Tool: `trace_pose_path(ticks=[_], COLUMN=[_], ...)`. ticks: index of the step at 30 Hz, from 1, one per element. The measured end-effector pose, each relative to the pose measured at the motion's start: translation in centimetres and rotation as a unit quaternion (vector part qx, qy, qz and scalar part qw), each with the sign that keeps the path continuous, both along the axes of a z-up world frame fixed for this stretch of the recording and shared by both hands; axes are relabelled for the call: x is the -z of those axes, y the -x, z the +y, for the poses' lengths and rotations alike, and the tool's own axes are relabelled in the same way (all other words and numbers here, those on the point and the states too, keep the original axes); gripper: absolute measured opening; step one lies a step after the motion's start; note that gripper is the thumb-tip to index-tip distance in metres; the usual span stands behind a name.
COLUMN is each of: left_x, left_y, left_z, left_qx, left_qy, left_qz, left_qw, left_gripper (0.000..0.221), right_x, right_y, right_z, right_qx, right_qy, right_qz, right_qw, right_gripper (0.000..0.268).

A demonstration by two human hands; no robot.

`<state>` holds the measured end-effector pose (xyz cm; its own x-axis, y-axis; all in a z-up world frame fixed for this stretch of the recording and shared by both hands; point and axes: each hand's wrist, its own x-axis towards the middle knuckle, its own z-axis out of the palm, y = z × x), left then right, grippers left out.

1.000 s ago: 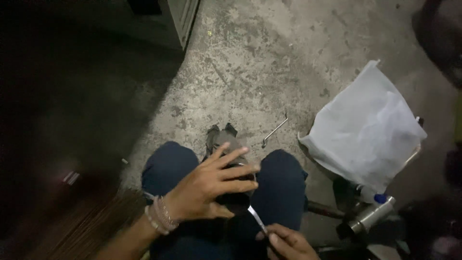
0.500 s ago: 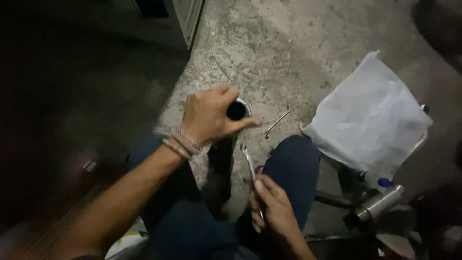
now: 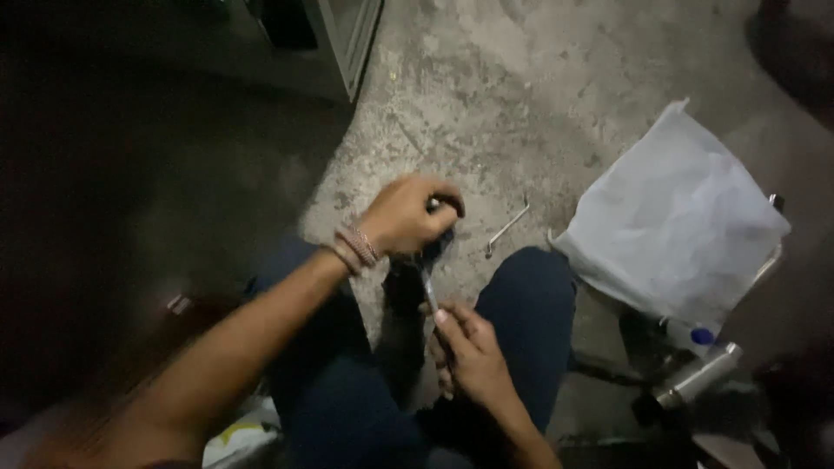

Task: Using a T-handle socket wrench to assemble or repair a motorcycle exhaust muffler.

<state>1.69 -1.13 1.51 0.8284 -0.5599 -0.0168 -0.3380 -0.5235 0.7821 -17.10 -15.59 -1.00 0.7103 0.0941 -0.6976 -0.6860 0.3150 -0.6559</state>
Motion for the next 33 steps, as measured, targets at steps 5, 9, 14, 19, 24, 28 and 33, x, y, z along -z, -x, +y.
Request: trace_pose_path(ticks=[5,9,14,19,24,28,33], left_x=[-1.1,-0.4,0.7,0.3,0.9,0.5,1.2], left_y=[3.1,4.2,4.7,4.5,4.6,5.3,6.5], left_z=[-1.7,-2.8,-3.0,-2.6,-2.7,-2.5,-2.1], left_qx=[-0.107,-0.181,-0.171,-0.198,-0.192,-0.182,-0.199], left_qy=[0.059,0.139,0.154,0.156,0.157,0.192,0.18], left_qz=[0.013,-0.053,-0.056,-0.062,-0.041,-0.064,-0.054], left_qw=[0.992,0.972,0.971,0.966,0.968,0.962,0.962], left_gripper=[0.021,0.017,0.019,0.016,0.017,0.017,0.015], right_x=[-0.3,-1.3,-1.7,-2.3,-1.7,-2.2,0.2], right_y=[0.8,1.4,3.1,2.9,2.5,2.8,4.9], right_z=[0.9,1.3,2.0,2.1,1.4,2.5,2.6], right_qx=[0.012,0.039,0.015,0.045,0.04,0.011,-0.001], right_qy=[-0.023,0.037,0.066,0.052,0.06,0.135,0.095], right_qz=[-0.025,0.037,-0.03,-0.021,0.014,0.03,0.002], right_qw=[0.999,0.998,0.997,0.997,0.997,0.99,0.995], right_gripper=[0.024,0.025,0.026,0.028,0.025,0.029,0.028])
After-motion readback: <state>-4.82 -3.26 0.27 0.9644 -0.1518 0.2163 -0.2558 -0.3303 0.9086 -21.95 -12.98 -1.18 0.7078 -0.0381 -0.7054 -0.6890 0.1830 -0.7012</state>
